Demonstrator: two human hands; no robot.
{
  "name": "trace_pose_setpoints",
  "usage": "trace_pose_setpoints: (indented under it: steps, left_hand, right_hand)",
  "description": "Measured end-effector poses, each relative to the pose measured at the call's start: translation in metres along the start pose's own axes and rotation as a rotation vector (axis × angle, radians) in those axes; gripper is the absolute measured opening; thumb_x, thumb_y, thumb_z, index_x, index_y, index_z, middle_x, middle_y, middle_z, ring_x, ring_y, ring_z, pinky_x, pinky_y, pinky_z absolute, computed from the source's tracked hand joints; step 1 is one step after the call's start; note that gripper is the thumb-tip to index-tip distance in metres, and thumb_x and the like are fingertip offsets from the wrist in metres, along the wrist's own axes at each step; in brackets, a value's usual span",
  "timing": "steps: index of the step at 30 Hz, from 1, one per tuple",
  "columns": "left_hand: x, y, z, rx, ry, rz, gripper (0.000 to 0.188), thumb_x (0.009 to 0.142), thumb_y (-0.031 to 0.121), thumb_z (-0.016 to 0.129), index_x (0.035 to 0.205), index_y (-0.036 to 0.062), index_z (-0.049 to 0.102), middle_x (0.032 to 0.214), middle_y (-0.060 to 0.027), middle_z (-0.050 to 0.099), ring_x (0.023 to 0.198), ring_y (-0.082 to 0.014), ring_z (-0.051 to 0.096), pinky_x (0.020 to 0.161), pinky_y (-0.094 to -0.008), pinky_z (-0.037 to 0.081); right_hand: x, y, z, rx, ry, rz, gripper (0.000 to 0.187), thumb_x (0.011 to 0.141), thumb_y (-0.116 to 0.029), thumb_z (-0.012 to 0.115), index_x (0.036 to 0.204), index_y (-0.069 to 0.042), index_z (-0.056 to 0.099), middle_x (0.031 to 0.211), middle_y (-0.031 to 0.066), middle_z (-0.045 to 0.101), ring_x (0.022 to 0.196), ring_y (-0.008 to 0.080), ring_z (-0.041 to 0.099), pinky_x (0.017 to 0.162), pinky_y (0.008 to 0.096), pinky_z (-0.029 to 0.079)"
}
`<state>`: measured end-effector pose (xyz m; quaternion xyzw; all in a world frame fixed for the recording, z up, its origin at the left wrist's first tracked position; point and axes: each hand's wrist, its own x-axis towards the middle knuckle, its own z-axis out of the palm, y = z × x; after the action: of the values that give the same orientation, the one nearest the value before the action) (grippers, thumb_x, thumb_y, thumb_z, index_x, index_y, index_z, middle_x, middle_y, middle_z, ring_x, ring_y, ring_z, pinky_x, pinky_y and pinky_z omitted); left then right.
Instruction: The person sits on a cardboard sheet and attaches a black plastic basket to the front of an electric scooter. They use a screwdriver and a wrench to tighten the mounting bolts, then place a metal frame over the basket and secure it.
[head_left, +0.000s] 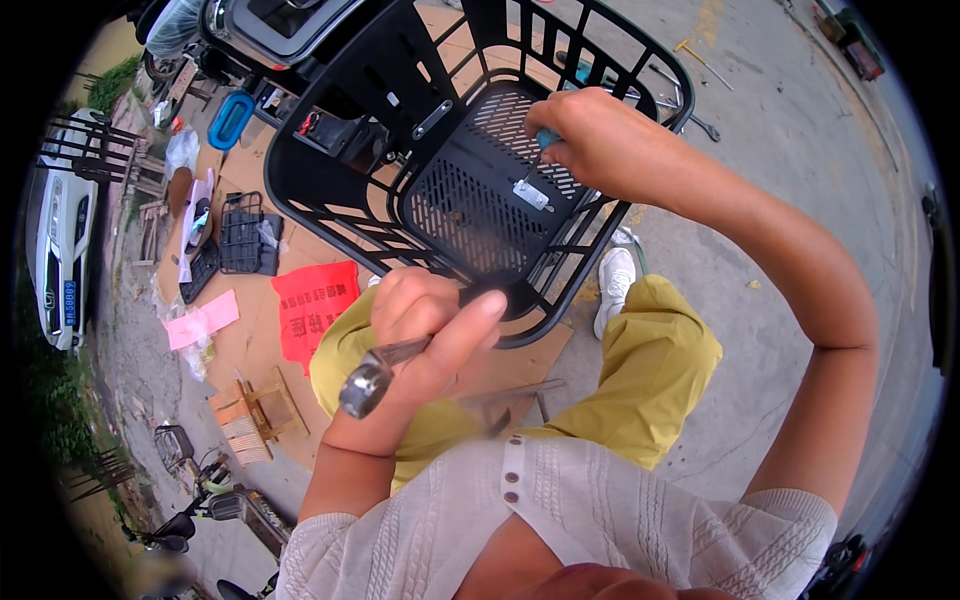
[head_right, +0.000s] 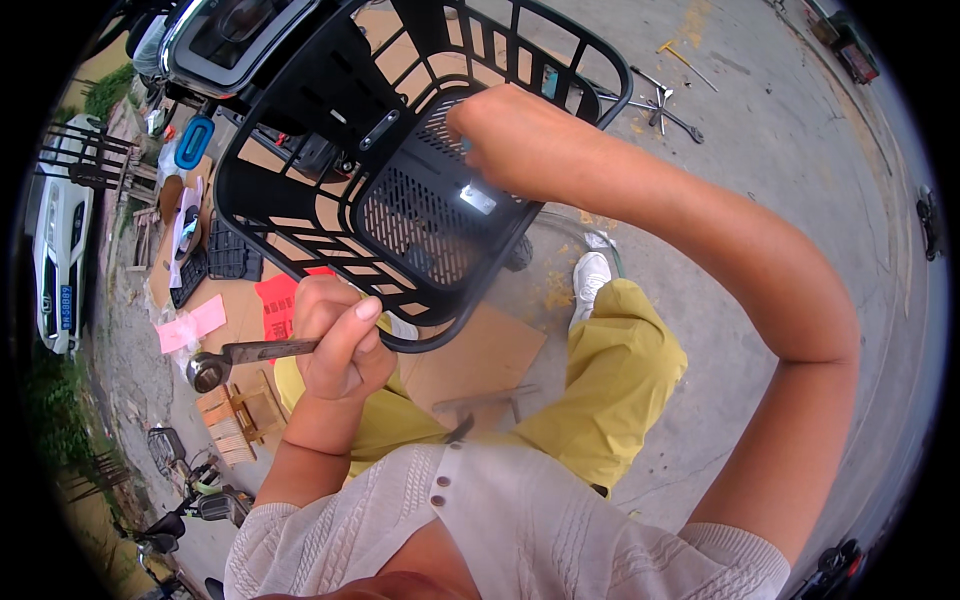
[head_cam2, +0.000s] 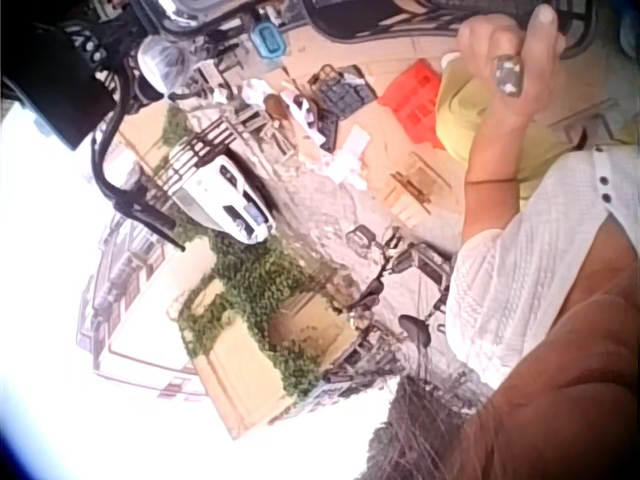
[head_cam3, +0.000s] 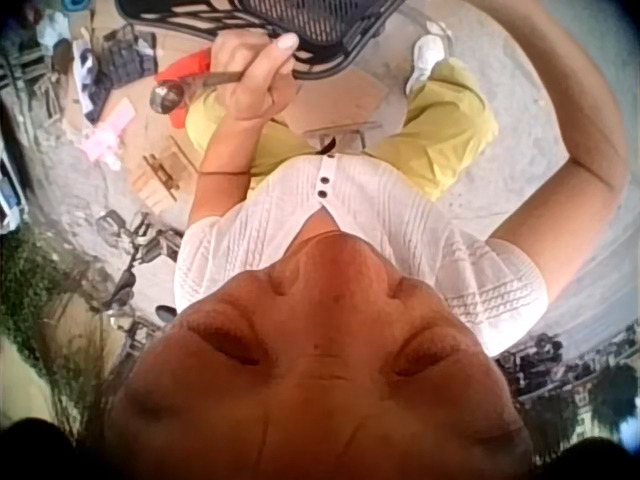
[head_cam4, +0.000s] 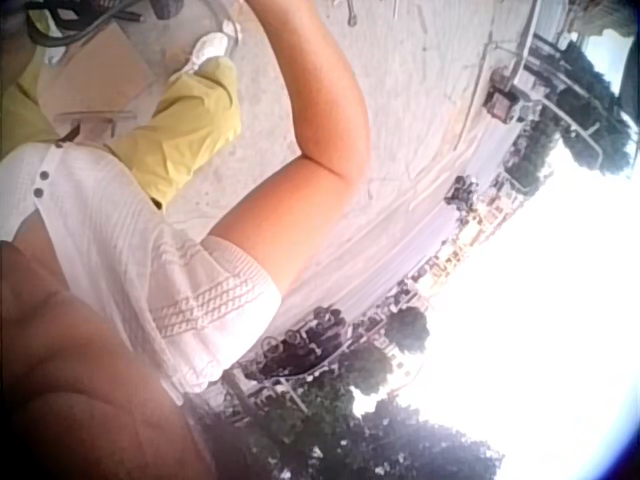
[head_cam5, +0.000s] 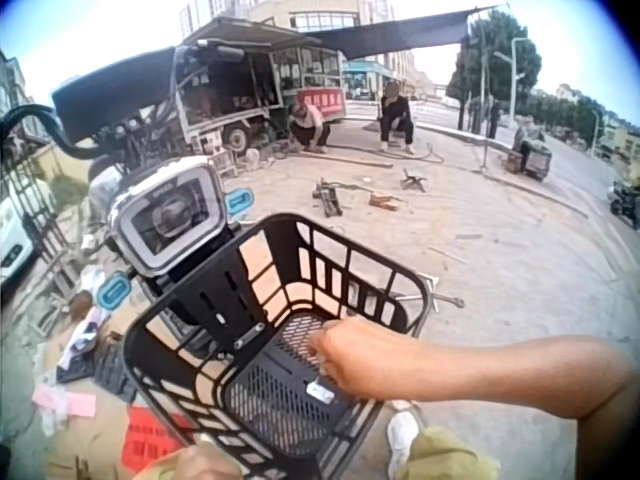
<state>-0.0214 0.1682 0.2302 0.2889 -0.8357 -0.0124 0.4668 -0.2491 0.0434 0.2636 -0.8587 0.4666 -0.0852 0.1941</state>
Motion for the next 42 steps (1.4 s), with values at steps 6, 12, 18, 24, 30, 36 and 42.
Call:
trace_pose_setpoints:
  steps: [6, 12, 18, 24, 30, 36, 42]
  left_hand:
    - [-0.0002, 0.0007, -0.0008, 0.012, 0.002, 0.005, 0.06, 0.067, -0.001, 0.074, 0.123, 0.0139, 0.059, 0.076, -0.0013, 0.045, 0.067, -0.0197, 0.049, 0.059, -0.0322, 0.04]
    - [-0.0005, 0.0013, -0.0006, 0.011, 0.007, -0.003, 0.06, 0.067, -0.001, 0.074, 0.123, 0.0142, 0.06, 0.076, -0.001, 0.046, 0.068, -0.0192, 0.05, 0.06, -0.0318, 0.041]
    - [-0.0015, 0.002, -0.002, 0.017, -0.011, -0.027, 0.06, 0.067, -0.002, 0.074, 0.123, 0.0147, 0.06, 0.076, -0.0007, 0.046, 0.069, -0.0193, 0.051, 0.061, -0.0323, 0.041]
    - [-0.001, 0.0013, -0.0025, 0.014, -0.023, -0.023, 0.06, 0.066, -0.001, 0.075, 0.123, 0.0145, 0.06, 0.076, -0.0009, 0.046, 0.07, -0.0194, 0.051, 0.061, -0.032, 0.041]
    - [-0.0004, 0.0009, -0.0009, 0.016, -0.003, -0.014, 0.06, 0.066, -0.001, 0.074, 0.122, 0.0137, 0.06, 0.075, -0.0008, 0.045, 0.069, -0.0193, 0.05, 0.059, -0.0321, 0.041]
    - [-0.0009, -0.0002, -0.0023, 0.01, -0.018, -0.01, 0.059, 0.067, -0.001, 0.075, 0.122, 0.0136, 0.06, 0.075, -0.0007, 0.045, 0.069, -0.0194, 0.05, 0.059, -0.032, 0.04]
    - [-0.0012, 0.0003, -0.0007, -0.004, -0.006, -0.018, 0.058, 0.067, 0.0, 0.075, 0.122, 0.0145, 0.061, 0.075, -0.0005, 0.044, 0.069, -0.0193, 0.05, 0.059, -0.0324, 0.04]
  right_hand:
    - [0.0, -0.0016, 0.0008, -0.023, 0.003, -0.028, 0.027, 0.08, -0.003, 0.068, 0.106, 0.004, 0.063, 0.097, 0.0225, 0.065, 0.095, 0.0378, 0.063, 0.083, 0.0431, 0.051]
    - [-0.0019, -0.0019, -0.0002, -0.029, 0.002, -0.061, 0.025, 0.08, -0.003, 0.068, 0.104, 0.004, 0.063, 0.097, 0.0218, 0.064, 0.096, 0.0378, 0.062, 0.083, 0.043, 0.05]
    - [-0.0026, -0.0045, 0.0005, -0.035, -0.003, -0.04, 0.025, 0.081, -0.003, 0.067, 0.104, 0.005, 0.062, 0.098, 0.0221, 0.064, 0.096, 0.0386, 0.062, 0.083, 0.0431, 0.05]
    - [-0.0019, -0.005, 0.0005, -0.057, -0.016, -0.041, 0.026, 0.081, -0.004, 0.068, 0.104, 0.005, 0.063, 0.099, 0.0222, 0.065, 0.096, 0.0385, 0.063, 0.083, 0.0426, 0.051]
    - [-0.002, -0.0066, -0.0006, -0.058, -0.01, -0.048, 0.026, 0.08, -0.003, 0.068, 0.105, 0.005, 0.063, 0.1, 0.0224, 0.065, 0.097, 0.0384, 0.063, 0.084, 0.0425, 0.051]
    - [-0.0024, -0.0071, -0.0005, -0.052, -0.003, -0.063, 0.026, 0.08, -0.003, 0.068, 0.104, 0.005, 0.063, 0.099, 0.0227, 0.065, 0.097, 0.0383, 0.063, 0.084, 0.0425, 0.051]
    - [-0.0029, -0.0056, 0.0016, -0.052, 0.013, -0.07, 0.025, 0.08, -0.003, 0.069, 0.104, 0.005, 0.064, 0.099, 0.0227, 0.065, 0.096, 0.0382, 0.063, 0.083, 0.0427, 0.051]
